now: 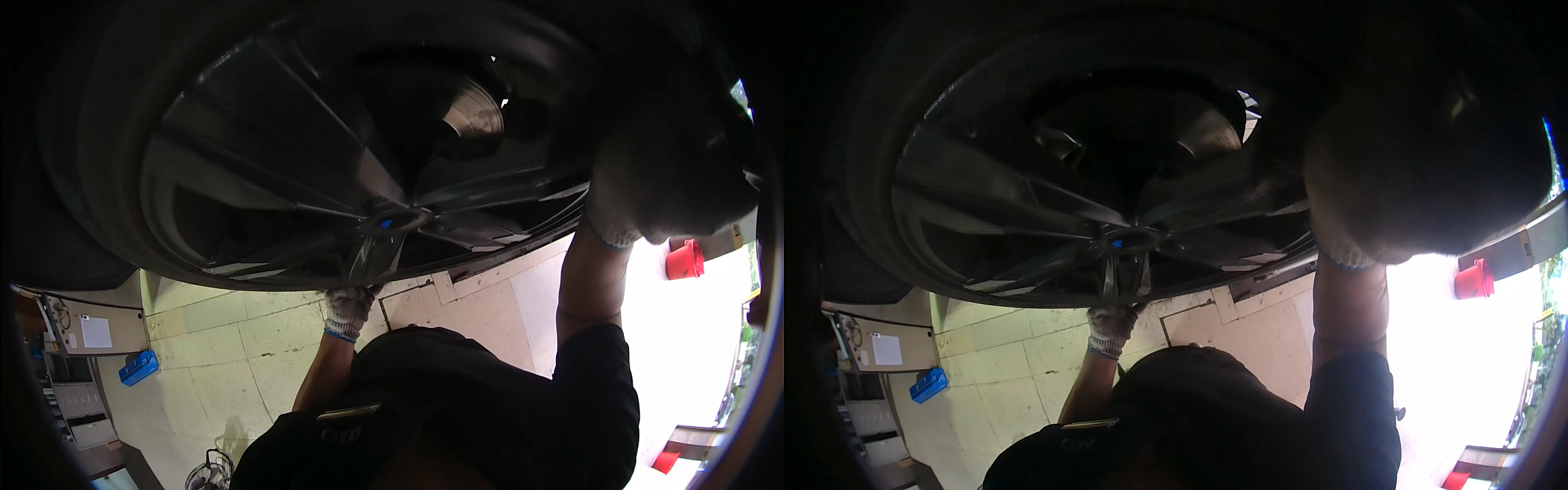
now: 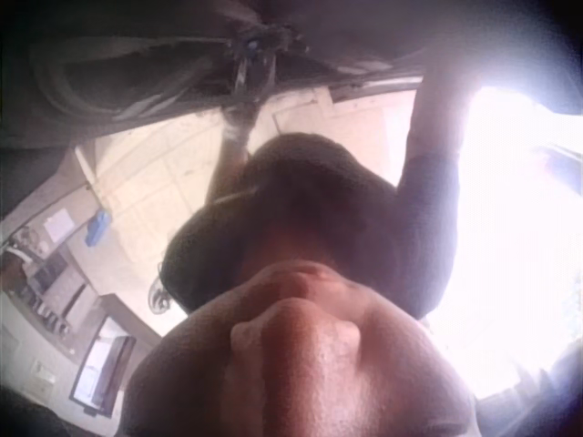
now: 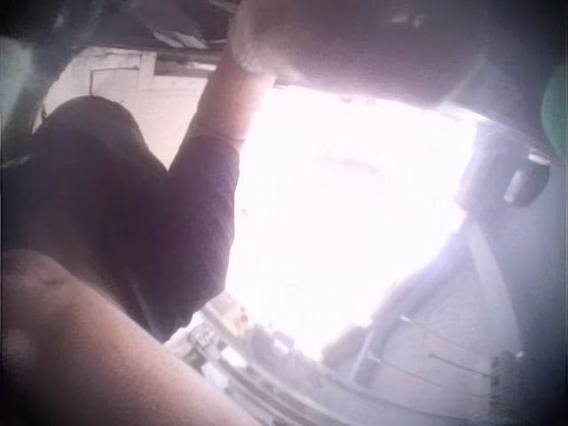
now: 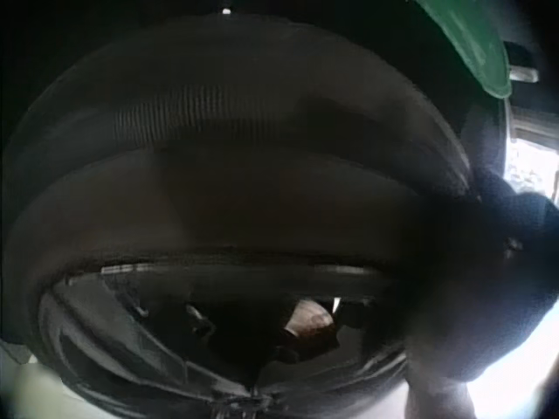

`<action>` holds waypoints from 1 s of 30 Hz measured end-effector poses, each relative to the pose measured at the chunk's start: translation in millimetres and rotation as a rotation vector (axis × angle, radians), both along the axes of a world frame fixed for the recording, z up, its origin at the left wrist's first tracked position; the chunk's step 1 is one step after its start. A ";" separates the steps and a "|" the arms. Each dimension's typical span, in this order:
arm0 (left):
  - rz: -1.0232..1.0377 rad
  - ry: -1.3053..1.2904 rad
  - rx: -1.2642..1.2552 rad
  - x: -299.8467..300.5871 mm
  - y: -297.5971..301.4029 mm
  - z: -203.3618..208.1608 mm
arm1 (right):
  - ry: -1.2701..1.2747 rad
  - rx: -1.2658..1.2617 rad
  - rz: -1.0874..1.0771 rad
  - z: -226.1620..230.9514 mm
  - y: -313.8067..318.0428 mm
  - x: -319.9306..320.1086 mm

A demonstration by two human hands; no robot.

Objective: The person lifts a car tire and mounts it onto the wheel hub of a vehicle raised on a lift. They then insert and tighten the lug nuts by hand and with a wrench to secure the tire in place.

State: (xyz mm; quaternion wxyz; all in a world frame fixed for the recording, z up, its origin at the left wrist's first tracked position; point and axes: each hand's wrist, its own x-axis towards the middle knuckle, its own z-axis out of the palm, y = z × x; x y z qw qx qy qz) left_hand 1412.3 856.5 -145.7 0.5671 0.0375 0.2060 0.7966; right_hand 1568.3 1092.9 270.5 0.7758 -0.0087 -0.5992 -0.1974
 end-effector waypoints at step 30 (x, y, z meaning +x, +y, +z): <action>-0.473 -0.142 -0.274 -16.0 -8.1 20.2 | 0.104 -0.177 -0.411 11.0 -28.4 -6.0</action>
